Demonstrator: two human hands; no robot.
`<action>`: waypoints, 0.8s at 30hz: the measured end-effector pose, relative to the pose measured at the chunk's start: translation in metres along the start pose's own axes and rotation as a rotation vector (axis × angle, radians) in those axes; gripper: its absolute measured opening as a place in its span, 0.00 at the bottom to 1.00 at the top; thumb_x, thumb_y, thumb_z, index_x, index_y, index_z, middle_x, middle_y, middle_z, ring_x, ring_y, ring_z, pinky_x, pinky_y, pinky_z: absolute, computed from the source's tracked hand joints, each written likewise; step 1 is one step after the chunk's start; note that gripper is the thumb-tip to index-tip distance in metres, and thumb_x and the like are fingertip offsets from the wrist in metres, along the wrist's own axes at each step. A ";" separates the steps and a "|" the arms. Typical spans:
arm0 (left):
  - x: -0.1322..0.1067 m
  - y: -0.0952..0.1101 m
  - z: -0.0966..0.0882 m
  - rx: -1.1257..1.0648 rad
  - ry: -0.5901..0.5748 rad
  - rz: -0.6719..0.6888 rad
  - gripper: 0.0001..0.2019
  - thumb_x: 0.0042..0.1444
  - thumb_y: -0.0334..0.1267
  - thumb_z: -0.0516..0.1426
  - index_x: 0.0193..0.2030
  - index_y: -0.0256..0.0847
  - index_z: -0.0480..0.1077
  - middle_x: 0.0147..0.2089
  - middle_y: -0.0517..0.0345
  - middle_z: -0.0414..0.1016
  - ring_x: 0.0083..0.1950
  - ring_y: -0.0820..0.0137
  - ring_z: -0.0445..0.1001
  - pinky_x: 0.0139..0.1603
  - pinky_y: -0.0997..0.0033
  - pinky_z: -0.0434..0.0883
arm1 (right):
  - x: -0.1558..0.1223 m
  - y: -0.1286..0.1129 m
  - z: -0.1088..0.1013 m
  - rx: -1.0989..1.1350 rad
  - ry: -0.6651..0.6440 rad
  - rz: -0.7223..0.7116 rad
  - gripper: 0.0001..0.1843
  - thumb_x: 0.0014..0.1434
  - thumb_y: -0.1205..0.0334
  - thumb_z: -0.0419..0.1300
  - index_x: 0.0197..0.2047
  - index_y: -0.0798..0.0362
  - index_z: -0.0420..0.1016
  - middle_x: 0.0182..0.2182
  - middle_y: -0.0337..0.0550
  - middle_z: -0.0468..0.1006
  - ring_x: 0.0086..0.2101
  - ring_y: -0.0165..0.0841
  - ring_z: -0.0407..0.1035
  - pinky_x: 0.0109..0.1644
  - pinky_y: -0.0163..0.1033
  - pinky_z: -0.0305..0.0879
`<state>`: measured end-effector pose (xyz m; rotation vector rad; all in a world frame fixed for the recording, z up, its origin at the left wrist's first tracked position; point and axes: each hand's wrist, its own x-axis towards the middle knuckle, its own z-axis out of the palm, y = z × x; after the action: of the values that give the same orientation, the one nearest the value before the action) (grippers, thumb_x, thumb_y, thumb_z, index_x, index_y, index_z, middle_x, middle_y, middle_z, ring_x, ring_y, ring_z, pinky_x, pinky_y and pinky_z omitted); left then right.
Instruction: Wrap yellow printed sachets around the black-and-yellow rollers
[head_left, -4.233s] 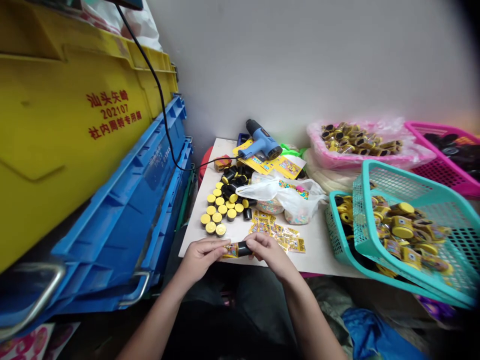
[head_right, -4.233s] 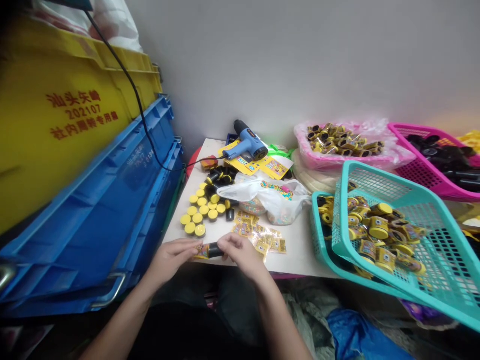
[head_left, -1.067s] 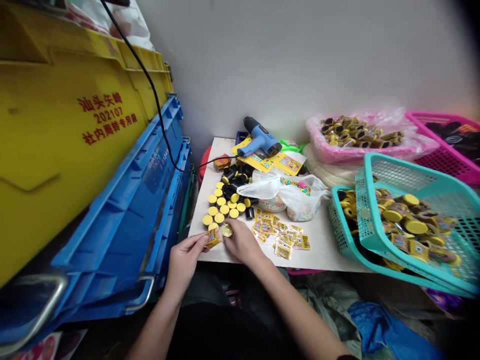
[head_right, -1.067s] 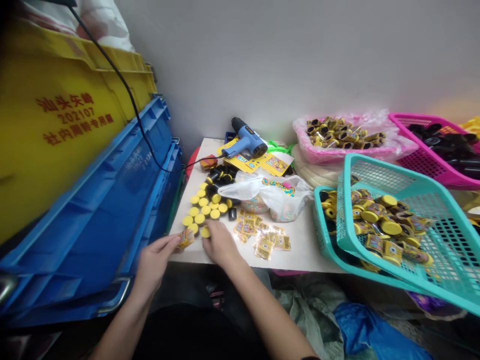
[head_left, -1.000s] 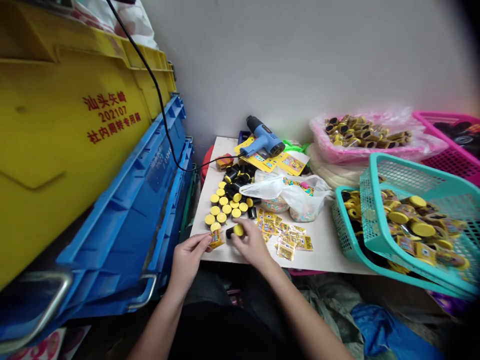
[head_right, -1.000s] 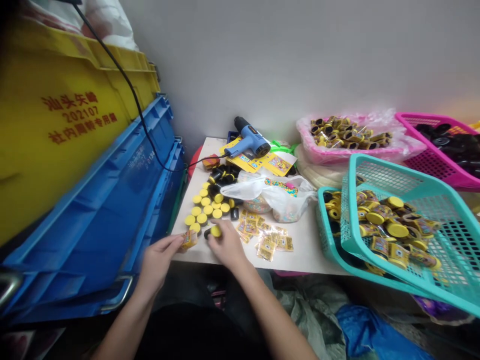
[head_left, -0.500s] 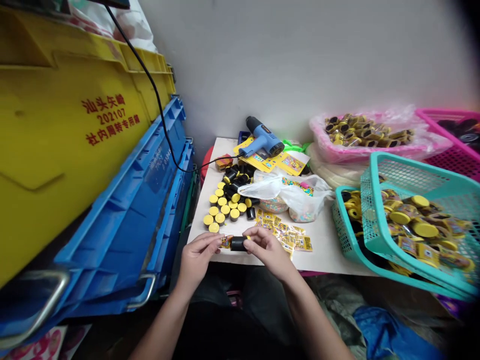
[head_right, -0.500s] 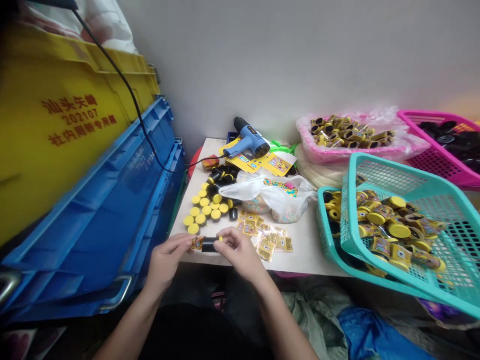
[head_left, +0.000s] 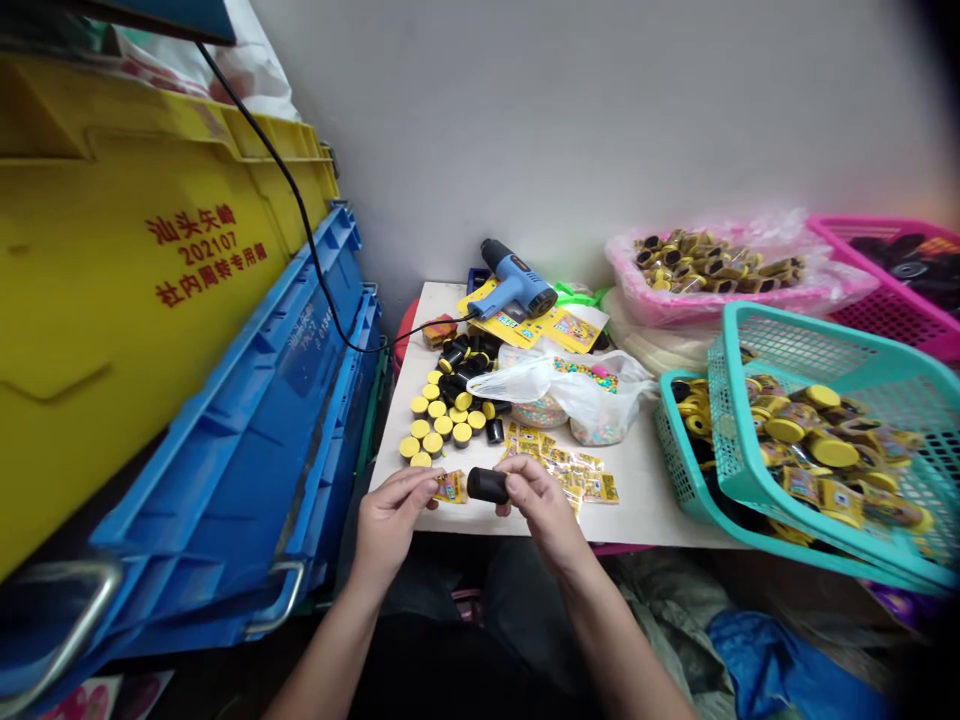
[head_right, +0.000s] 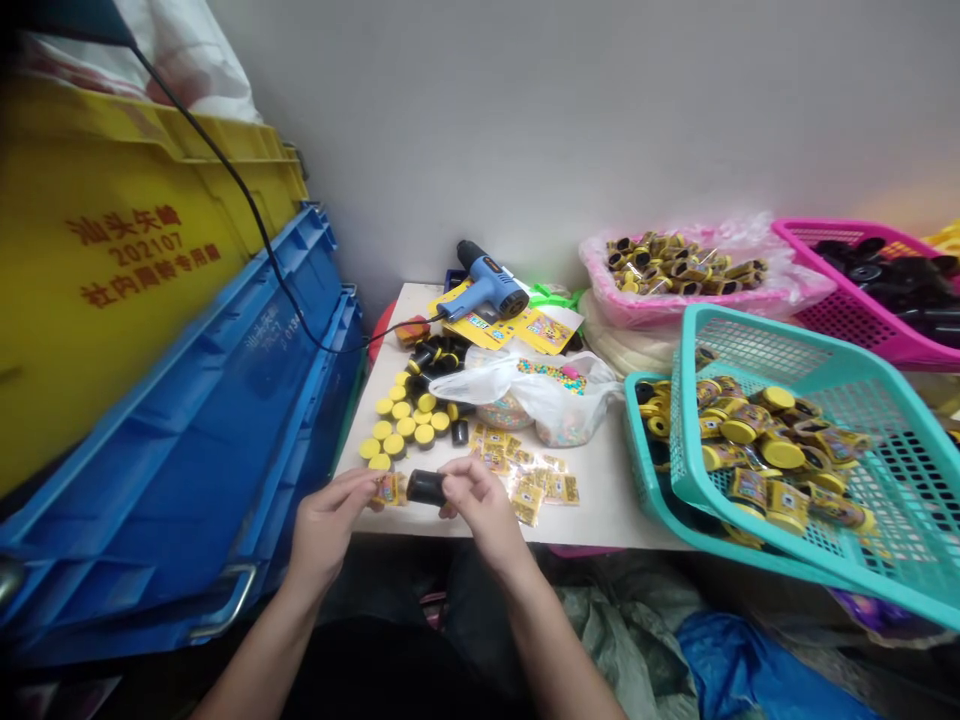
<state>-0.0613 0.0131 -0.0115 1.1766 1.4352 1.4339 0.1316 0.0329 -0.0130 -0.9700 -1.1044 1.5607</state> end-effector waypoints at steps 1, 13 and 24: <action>0.000 0.000 0.000 -0.002 -0.004 0.001 0.08 0.49 0.41 0.62 0.34 0.43 0.80 0.38 0.54 0.80 0.36 0.65 0.78 0.31 0.69 0.77 | -0.001 0.000 0.000 0.008 0.006 -0.010 0.14 0.54 0.50 0.61 0.37 0.52 0.72 0.29 0.37 0.70 0.25 0.27 0.66 0.31 0.34 0.61; 0.000 -0.004 -0.005 0.112 -0.111 0.292 0.07 0.52 0.35 0.61 0.37 0.45 0.80 0.37 0.53 0.81 0.38 0.67 0.78 0.40 0.69 0.76 | 0.005 0.004 0.003 -0.080 -0.077 0.193 0.18 0.54 0.46 0.60 0.32 0.54 0.68 0.22 0.39 0.75 0.20 0.26 0.60 0.26 0.32 0.56; 0.000 0.004 -0.007 0.114 -0.068 0.330 0.09 0.52 0.32 0.61 0.38 0.48 0.79 0.37 0.57 0.81 0.39 0.69 0.78 0.41 0.72 0.76 | -0.003 -0.003 0.002 -0.093 -0.206 0.145 0.19 0.48 0.50 0.66 0.38 0.52 0.69 0.25 0.33 0.68 0.25 0.25 0.62 0.30 0.32 0.56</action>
<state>-0.0679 0.0114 -0.0074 1.5768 1.3347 1.5289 0.1315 0.0303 -0.0095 -0.9861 -1.2828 1.7707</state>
